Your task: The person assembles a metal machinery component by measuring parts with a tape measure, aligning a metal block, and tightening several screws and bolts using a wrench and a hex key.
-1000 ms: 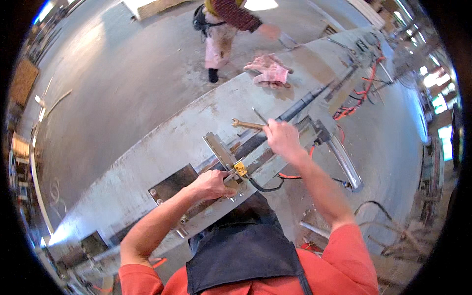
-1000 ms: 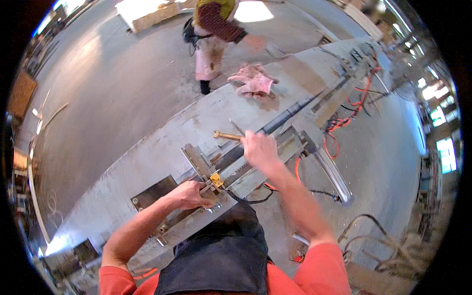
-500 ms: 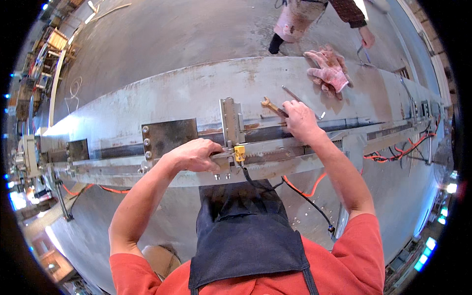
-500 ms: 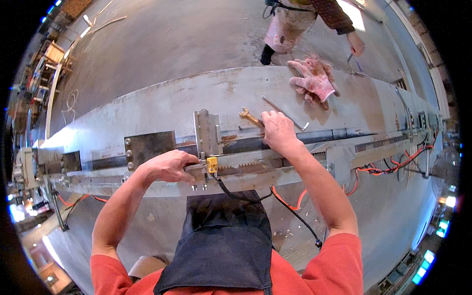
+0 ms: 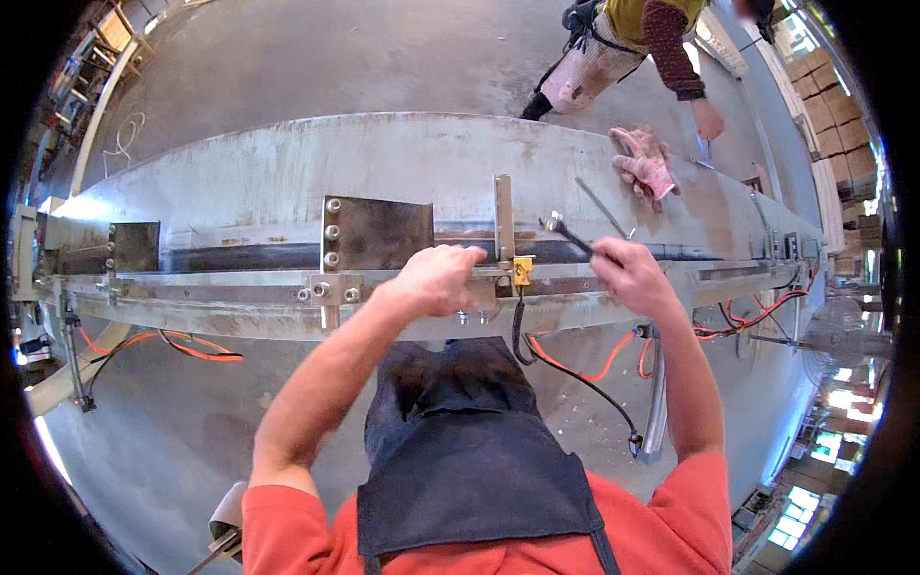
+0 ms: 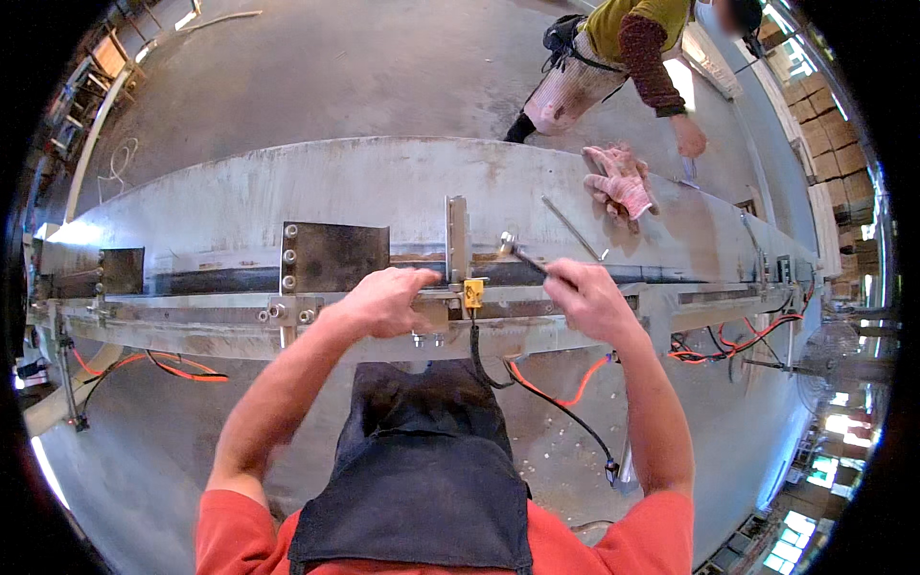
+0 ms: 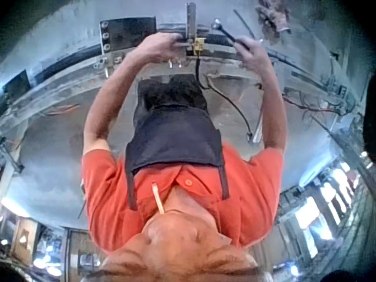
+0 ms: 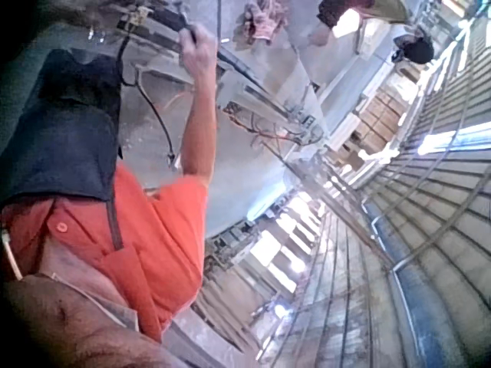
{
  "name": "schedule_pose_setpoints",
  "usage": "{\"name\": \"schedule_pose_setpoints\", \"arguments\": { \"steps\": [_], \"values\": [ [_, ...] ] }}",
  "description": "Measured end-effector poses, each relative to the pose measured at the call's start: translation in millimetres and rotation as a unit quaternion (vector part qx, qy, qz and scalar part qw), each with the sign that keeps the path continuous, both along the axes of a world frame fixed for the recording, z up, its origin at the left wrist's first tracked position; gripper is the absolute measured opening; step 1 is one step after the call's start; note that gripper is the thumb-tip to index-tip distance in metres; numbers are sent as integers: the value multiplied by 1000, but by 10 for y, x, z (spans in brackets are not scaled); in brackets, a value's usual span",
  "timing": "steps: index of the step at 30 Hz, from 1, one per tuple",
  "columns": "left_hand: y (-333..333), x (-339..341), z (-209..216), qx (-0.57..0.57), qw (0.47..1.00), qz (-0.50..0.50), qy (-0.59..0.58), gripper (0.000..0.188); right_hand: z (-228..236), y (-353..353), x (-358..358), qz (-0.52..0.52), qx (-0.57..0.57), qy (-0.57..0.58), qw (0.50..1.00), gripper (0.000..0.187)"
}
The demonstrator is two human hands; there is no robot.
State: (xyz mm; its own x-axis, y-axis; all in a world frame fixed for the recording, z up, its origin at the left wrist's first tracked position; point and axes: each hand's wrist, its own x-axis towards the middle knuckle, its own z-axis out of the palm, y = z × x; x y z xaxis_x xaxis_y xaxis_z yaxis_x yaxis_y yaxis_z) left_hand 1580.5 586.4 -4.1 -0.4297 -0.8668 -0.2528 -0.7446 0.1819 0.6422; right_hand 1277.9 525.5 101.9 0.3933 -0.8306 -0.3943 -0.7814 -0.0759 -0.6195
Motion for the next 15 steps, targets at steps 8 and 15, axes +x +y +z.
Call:
{"name": "schedule_pose_setpoints", "arguments": {
  "steps": [8,15],
  "values": [
    [1275,-50,-140,196,860,314,350,33,445,682,595,194,-100,63,974,19],
    [1209,-367,-692,353,597,334,638,43,306,730,860,241,-81,86,963,18]
  ]
}}
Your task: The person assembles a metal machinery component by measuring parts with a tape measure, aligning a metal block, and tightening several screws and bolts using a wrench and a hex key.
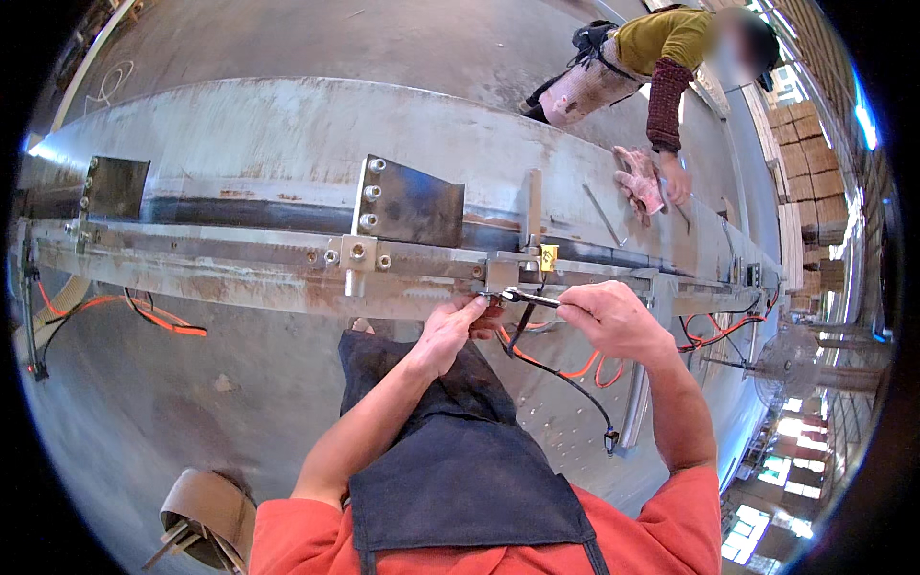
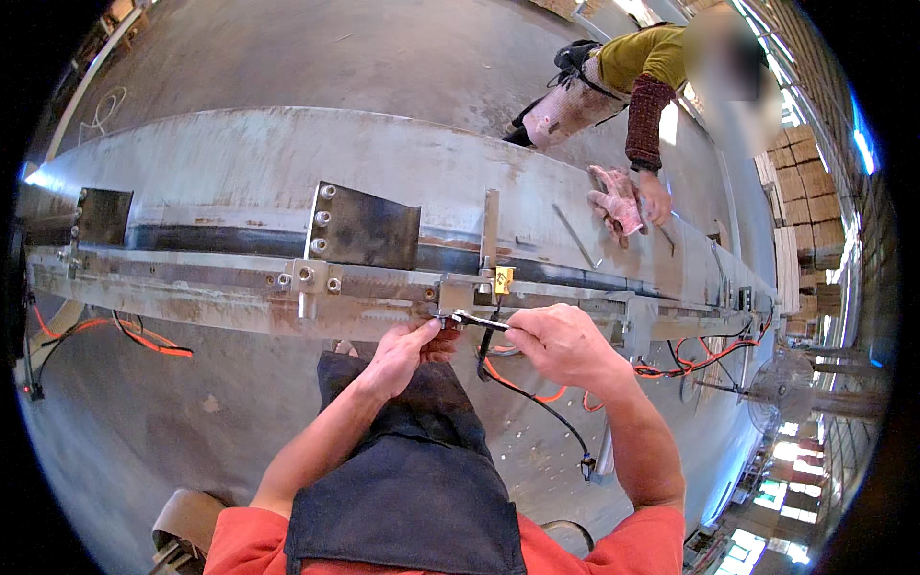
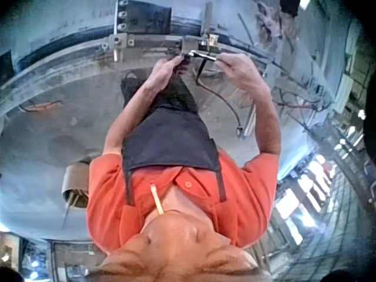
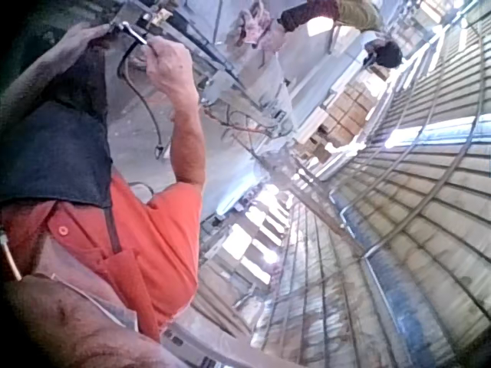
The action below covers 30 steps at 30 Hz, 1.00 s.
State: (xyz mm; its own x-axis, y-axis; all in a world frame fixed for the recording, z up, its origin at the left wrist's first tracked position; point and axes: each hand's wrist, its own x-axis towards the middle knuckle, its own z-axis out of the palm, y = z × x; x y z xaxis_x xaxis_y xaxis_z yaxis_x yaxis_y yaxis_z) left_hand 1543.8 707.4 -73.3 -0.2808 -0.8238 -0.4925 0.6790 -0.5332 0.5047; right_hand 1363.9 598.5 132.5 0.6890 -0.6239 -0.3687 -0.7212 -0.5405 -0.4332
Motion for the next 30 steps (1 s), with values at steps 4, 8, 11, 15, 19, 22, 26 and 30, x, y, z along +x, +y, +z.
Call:
{"name": "schedule_pose_setpoints", "arguments": {
  "steps": [4,8,11,15,19,22,26,30],
  "values": [
    [-44,-57,-16,11,999,31,-38,34,-73,-58,2,49,-10,39,998,19],
    [-58,-94,146,42,994,80,-66,29,-95,-174,0,106,-23,87,990,20],
    [-33,-198,118,39,985,123,-113,26,-112,-260,16,139,-18,105,985,20],
    [-13,-318,114,44,966,171,-189,21,-147,-337,43,177,-18,120,977,24],
    [-8,-381,146,24,923,199,-328,20,-121,-415,95,212,-18,134,968,27],
    [-27,-494,250,25,864,250,-436,22,-114,-427,131,242,-24,130,961,24],
    [-31,-606,398,38,796,287,-532,24,-25,-370,304,313,-63,132,938,15],
    [-5,-708,241,23,755,291,-586,23,65,-292,666,388,-105,207,892,12]
  ]
}}
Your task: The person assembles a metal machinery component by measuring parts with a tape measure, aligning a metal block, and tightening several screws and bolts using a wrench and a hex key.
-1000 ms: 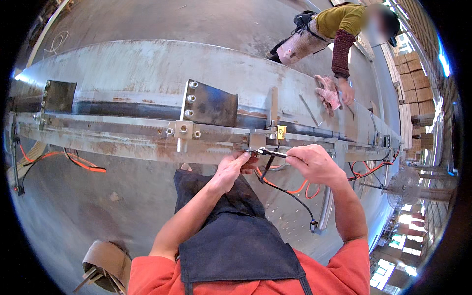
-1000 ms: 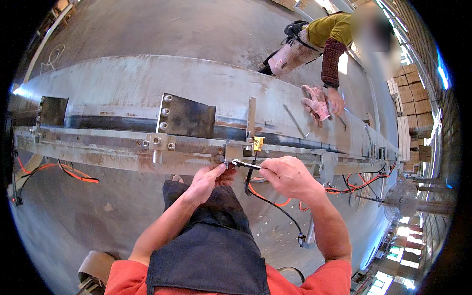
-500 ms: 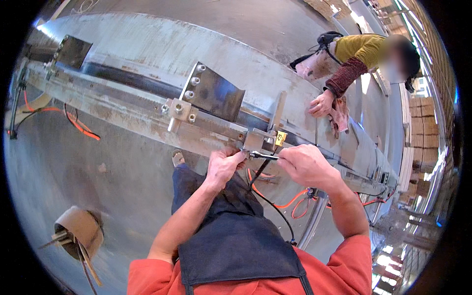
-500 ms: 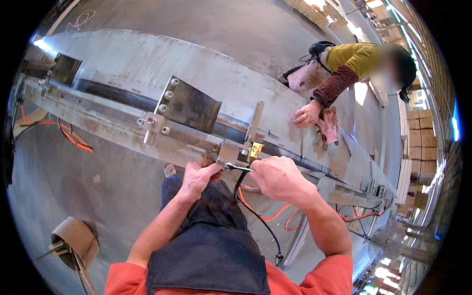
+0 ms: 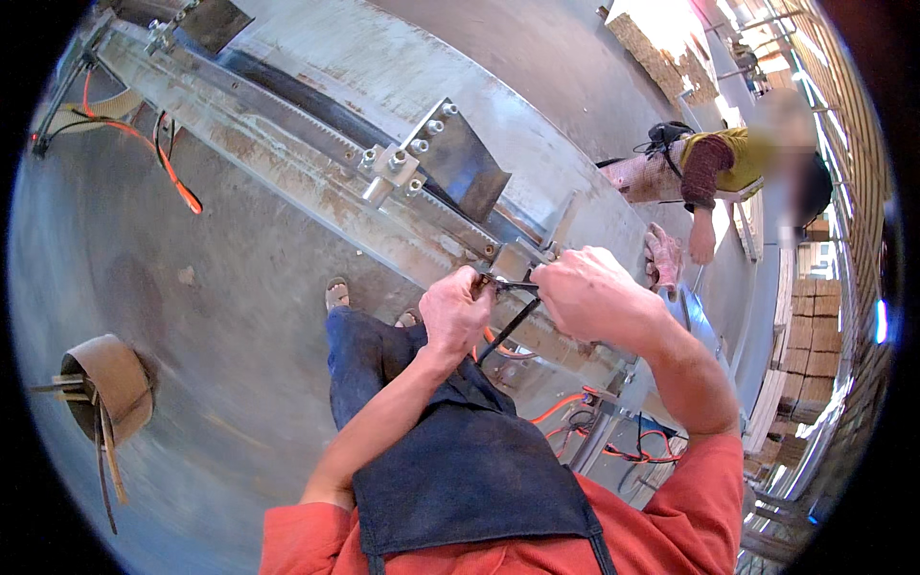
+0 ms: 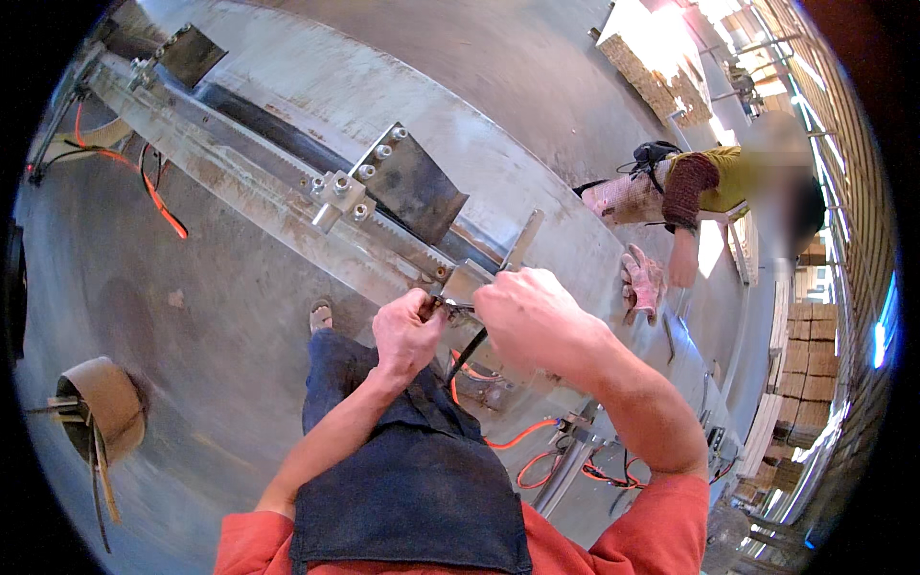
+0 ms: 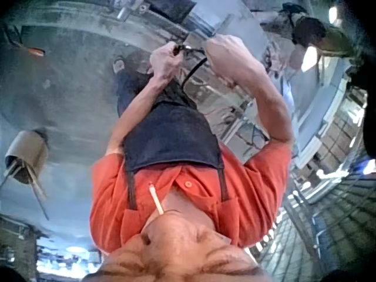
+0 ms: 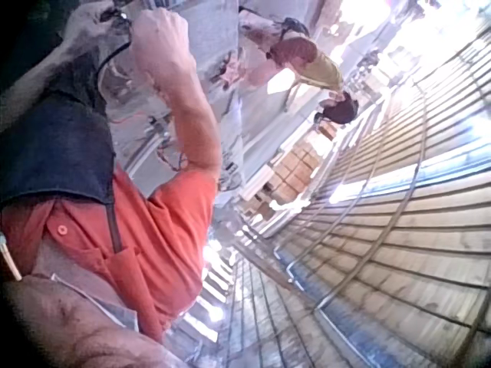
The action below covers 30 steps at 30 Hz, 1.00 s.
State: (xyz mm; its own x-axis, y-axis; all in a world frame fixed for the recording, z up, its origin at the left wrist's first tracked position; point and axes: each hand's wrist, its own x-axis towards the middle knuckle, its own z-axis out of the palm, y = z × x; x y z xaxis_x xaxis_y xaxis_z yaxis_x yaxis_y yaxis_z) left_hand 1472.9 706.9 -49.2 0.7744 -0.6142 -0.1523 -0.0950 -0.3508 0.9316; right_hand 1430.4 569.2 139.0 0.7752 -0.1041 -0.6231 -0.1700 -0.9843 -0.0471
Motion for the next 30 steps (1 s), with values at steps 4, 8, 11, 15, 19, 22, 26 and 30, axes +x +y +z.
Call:
{"name": "schedule_pose_setpoints", "arguments": {
  "steps": [4,8,11,15,19,22,26,30],
  "values": [
    [108,-102,-216,-132,953,11,273,25,81,120,438,59,-13,71,996,15],
    [168,-156,-365,-215,900,1,380,28,-52,195,725,104,-7,62,993,18],
    [153,-133,-396,-243,882,-7,404,28,-166,269,999,127,8,73,989,19],
    [158,-110,-323,-221,872,5,438,25,-321,401,1399,134,-16,148,980,23],
    [145,-114,-343,-217,855,8,470,20,-562,517,1614,186,-24,171,967,22],
    [154,-108,-330,-212,851,17,481,20,-919,587,1616,224,-19,137,965,20],
    [153,-121,-334,-202,854,16,479,22,-1079,756,1632,223,-24,144,964,17],
    [166,-114,-316,-202,860,3,469,28,-969,627,1548,223,3,123,967,16]
  ]
}}
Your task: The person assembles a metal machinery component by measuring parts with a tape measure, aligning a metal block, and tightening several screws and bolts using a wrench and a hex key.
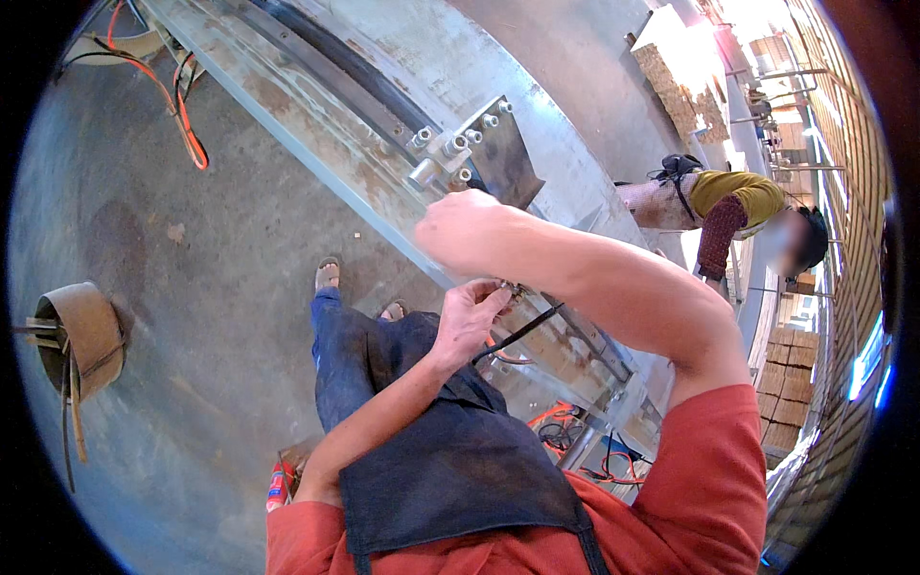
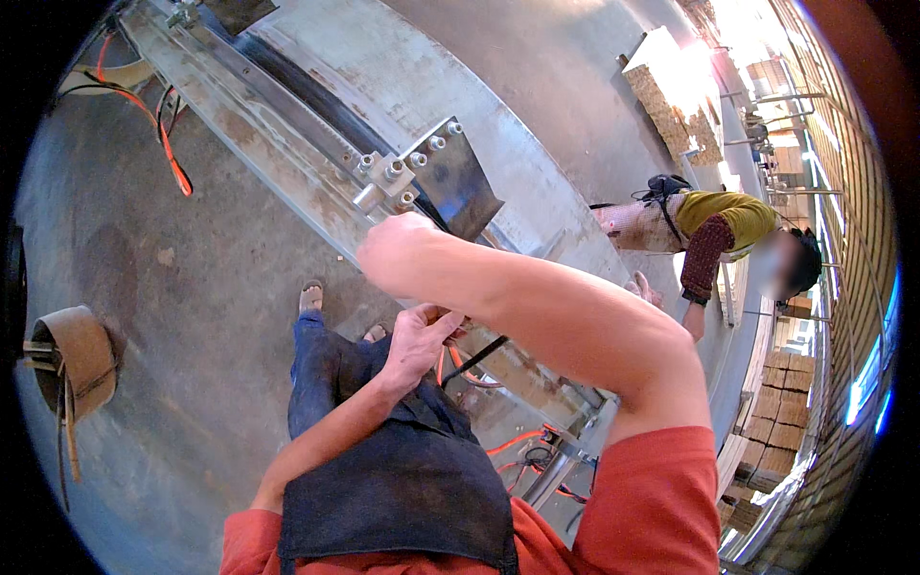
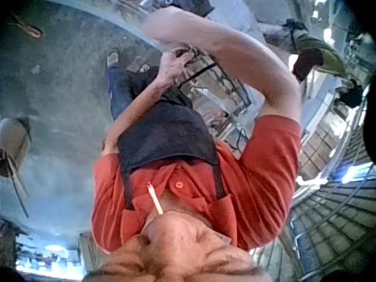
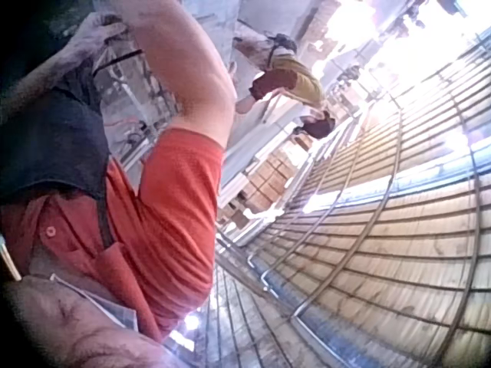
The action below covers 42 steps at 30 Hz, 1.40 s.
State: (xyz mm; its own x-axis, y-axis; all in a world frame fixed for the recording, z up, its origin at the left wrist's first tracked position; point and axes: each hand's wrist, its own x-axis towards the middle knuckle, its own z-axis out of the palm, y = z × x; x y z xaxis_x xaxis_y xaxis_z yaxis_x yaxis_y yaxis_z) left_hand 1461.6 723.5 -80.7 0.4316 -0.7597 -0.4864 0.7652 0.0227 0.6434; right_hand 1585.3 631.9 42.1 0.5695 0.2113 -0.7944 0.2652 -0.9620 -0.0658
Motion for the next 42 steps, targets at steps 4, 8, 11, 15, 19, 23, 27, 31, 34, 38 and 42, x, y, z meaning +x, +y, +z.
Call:
{"name": "schedule_pose_setpoints", "arguments": {
  "steps": [4,8,11,15,19,23,27,31,34,38,42],
  "values": [
    [4,13,-7,-4,1000,-7,-8,31,693,-337,-874,-55,23,-125,990,12],
    [-32,-14,-67,-21,1000,0,-10,30,329,-527,-2181,-238,5,-180,954,12],
    [-3,24,-84,-23,999,-33,-28,28,354,-474,-2307,-304,14,-212,929,15],
    [15,40,-16,-11,999,-1,-32,29,760,-370,-1954,-287,-28,-136,948,15],
    [1,-30,-116,-31,999,8,-21,28,1028,-456,-1641,-255,-33,-100,961,18],
    [-3,-20,-116,-39,999,1,-29,28,1007,-519,-1238,-200,-29,-80,976,15],
    [-37,-43,-185,-63,998,19,-25,27,912,-381,-658,-140,-26,-16,990,18],
    [-30,-47,-143,-62,998,25,-23,26,579,-409,-318,-112,9,-2,994,17],
    [-7,-24,-137,-53,998,5,-19,26,661,-406,-474,-128,15,-49,990,18],
    [9,34,-129,-62,998,17,-8,29,558,-433,-1762,-228,-2,-173,958,13],
    [-11,54,-146,-49,998,-17,-26,31,205,-395,-2421,-307,51,-316,896,10]
  ]
}}
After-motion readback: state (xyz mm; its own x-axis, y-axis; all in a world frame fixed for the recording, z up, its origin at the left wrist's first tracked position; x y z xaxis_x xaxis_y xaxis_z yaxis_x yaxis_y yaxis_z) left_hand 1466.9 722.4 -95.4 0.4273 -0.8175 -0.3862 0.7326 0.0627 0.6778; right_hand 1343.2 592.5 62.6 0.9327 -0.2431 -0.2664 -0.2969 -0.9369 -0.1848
